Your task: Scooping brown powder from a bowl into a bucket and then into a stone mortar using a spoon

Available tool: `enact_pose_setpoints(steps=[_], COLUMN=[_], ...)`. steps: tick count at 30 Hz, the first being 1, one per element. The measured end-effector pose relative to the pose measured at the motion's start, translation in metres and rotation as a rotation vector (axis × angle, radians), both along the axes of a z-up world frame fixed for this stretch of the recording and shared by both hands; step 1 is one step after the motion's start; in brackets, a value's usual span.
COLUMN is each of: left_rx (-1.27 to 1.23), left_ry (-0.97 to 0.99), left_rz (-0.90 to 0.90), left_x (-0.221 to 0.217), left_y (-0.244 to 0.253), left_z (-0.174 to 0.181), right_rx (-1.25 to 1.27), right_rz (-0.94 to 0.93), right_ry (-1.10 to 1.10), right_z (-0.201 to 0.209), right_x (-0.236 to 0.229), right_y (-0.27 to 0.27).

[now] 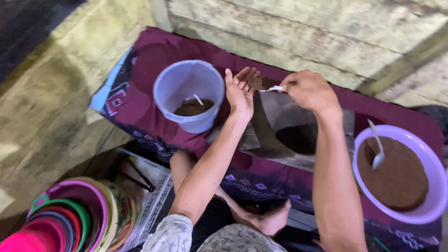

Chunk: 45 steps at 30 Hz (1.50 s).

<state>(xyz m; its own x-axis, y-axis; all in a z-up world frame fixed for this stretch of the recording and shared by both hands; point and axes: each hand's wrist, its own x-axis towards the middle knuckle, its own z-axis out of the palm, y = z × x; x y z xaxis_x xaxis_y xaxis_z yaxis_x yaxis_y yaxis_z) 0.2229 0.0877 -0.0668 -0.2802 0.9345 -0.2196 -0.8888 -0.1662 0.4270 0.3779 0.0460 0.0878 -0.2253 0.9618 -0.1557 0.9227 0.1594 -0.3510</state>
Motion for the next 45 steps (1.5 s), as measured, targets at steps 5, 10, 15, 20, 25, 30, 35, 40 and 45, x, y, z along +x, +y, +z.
enact_pose_setpoints(steps=[5,10,15,20,25,30,35,40,45], left_rx=[-0.032,-0.063,-0.099,-0.108,-0.098,-0.116,-0.106,-0.097,-0.094], left_ry=[0.122,0.233,0.397,0.553,0.654,0.687,0.699,0.709,0.675], left_rz=[-0.142,-0.185,-0.251,-0.29,-0.265,-0.229,-0.228,-0.25,-0.255], left_x=[0.077,0.129,0.144,0.146,0.141,0.137,0.133,0.133,0.135], left_y=[-0.032,-0.037,-0.05,-0.049,-0.056,-0.059,-0.064,-0.063,-0.058], left_z=[0.018,-0.018,-0.025,-0.045,-0.038,-0.033,-0.024,-0.025,-0.029], right_rx=[0.017,0.054,0.126,0.194,0.26,0.333,0.374,0.386,0.407], right_rz=[-0.137,-0.219,-0.319,-0.339,-0.321,-0.299,-0.304,-0.316,-0.312], right_ry=[-0.062,-0.171,-0.201,-0.158,-0.091,0.0,-0.012,-0.015,-0.01], right_z=[-0.023,-0.1,-0.178,-0.178,-0.16,-0.163,-0.176,-0.185,-0.184], right_x=[0.097,0.159,0.172,0.156,0.144,0.135,0.138,0.14,0.141], right_y=[-0.023,-0.028,-0.032,-0.056,-0.072,-0.083,-0.08,-0.078,-0.079])
